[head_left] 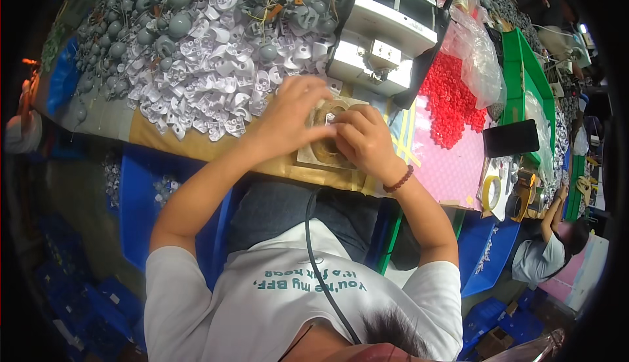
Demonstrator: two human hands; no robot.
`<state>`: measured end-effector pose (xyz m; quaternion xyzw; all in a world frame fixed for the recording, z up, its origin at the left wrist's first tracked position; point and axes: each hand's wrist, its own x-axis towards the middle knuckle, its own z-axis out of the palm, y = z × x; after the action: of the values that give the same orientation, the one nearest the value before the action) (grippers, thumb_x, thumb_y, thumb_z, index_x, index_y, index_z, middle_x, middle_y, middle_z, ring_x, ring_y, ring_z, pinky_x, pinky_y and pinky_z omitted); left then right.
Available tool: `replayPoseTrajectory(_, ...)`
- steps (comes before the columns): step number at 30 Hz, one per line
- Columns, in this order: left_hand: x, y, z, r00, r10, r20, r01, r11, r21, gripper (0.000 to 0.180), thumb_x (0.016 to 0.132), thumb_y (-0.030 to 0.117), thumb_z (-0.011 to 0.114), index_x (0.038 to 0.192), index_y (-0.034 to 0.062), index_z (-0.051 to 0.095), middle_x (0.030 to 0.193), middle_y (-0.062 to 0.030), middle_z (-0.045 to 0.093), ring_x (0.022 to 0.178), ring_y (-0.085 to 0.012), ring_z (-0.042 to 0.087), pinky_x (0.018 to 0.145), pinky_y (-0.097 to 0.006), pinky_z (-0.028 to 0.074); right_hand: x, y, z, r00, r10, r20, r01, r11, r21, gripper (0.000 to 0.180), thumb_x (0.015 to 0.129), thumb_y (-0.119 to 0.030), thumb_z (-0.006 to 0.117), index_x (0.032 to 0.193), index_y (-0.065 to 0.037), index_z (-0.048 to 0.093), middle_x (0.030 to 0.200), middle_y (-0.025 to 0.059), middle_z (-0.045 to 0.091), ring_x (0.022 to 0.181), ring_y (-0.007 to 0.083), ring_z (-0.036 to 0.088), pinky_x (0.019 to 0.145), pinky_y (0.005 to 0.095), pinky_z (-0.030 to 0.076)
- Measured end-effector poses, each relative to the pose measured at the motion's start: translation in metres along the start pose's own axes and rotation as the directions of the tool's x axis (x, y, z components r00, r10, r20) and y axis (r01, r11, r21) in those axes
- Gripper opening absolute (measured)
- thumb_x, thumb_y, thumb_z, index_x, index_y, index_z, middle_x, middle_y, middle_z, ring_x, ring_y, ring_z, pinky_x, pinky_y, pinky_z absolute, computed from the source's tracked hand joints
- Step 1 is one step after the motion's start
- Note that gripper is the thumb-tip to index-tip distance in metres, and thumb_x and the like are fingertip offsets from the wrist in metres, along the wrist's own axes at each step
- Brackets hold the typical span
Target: Assembling small light bulb components using a suspended power screwdriver at a factory workbench.
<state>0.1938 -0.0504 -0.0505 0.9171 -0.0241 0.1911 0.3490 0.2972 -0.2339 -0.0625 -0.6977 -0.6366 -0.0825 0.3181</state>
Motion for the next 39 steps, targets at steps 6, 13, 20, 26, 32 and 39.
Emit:
replayPoseTrajectory(6, 0.076, -0.002, -0.036, 0.856, 0.415, -0.309, -0.187, 0.804, 0.565, 0.02, 0.081, 0.009, 0.069, 0.101, 0.0077, 0.066, 0.11, -0.0075, 0.06, 0.108, -0.0325, 0.052, 0.091, -0.041, 0.045, 0.0, -0.005, -0.007, 0.996, 0.072, 0.049, -0.073, 0.997, 0.002, 0.027, 0.071, -0.001, 0.074, 0.097, -0.005, 0.066, 0.101, 0.0093, 0.063, 0.095, 0.0291, 0.059, 0.079, 0.0391, 0.049)
replayPoseTrajectory(13, 0.113, -0.024, -0.061, 0.964, 0.243, -0.106, -0.105, 0.718, 0.688, 0.008, 0.076, 0.012, 0.065, 0.081, 0.0115, 0.071, 0.101, -0.0105, 0.064, 0.109, -0.0305, 0.049, 0.094, -0.046, 0.039, 0.049, -0.004, -0.04, 0.951, 0.237, -0.197, -0.194, 0.957, 0.217, 0.016, 0.081, 0.002, 0.07, 0.096, -0.001, 0.065, 0.093, 0.0134, 0.065, 0.085, 0.0307, 0.064, 0.074, 0.0361, 0.052)
replayPoseTrajectory(20, 0.124, 0.022, -0.109, 0.9, 0.152, -0.408, -0.144, 0.988, 0.051, 0.01, 0.082, 0.013, 0.067, 0.089, 0.0056, 0.067, 0.091, -0.0082, 0.066, 0.099, -0.0263, 0.056, 0.09, -0.039, 0.043, 0.066, 0.011, -0.077, 0.836, 0.129, -0.534, -0.051, 0.986, 0.158, 0.019, 0.085, 0.005, 0.066, 0.103, 0.001, 0.065, 0.104, 0.0137, 0.065, 0.095, 0.0242, 0.063, 0.082, 0.0322, 0.05)
replayPoseTrajectory(26, 0.115, 0.053, -0.103, 0.976, 0.21, -0.051, -0.216, 0.949, -0.23, 0.015, 0.088, 0.012, 0.063, 0.099, 0.0021, 0.065, 0.098, -0.0046, 0.069, 0.091, -0.01, 0.063, 0.08, -0.028, 0.052, 0.085, -0.008, -0.092, 0.824, 0.057, -0.564, 0.081, 0.973, 0.216, 0.039, 0.084, 0.005, 0.067, 0.121, 0.004, 0.055, 0.112, 0.0141, 0.062, 0.104, 0.0222, 0.06, 0.09, 0.032, 0.047)
replayPoseTrajectory(32, 0.051, 0.057, -0.064, 0.861, -0.132, 0.491, 0.467, 0.585, -0.662, 0.018, 0.096, 0.017, 0.059, 0.103, 0.0003, 0.057, 0.093, -0.0045, 0.065, 0.083, -0.0084, 0.061, 0.072, -0.024, 0.051, 0.057, -0.041, -0.088, 0.897, 0.438, 0.059, -0.301, 0.508, 0.807, 0.024, 0.095, 0.004, 0.058, 0.118, 0.005, 0.058, 0.107, 0.008, 0.067, 0.093, 0.0105, 0.064, 0.078, 0.0217, 0.052)
replayPoseTrajectory(39, -0.032, 0.033, -0.02, 0.672, -0.337, 0.659, 0.704, 0.013, -0.71, 0.037, 0.096, 0.025, 0.061, 0.126, 0.0072, 0.047, 0.108, -0.0049, 0.055, 0.09, -0.0125, 0.058, 0.071, -0.026, 0.05, 0.012, -0.03, -0.045, 0.933, 0.332, 0.138, -0.359, 0.88, 0.312, 0.019, 0.08, -0.001, 0.07, 0.099, -0.004, 0.069, 0.086, 0.0088, 0.064, 0.072, 0.0238, 0.065, 0.062, 0.0294, 0.054)
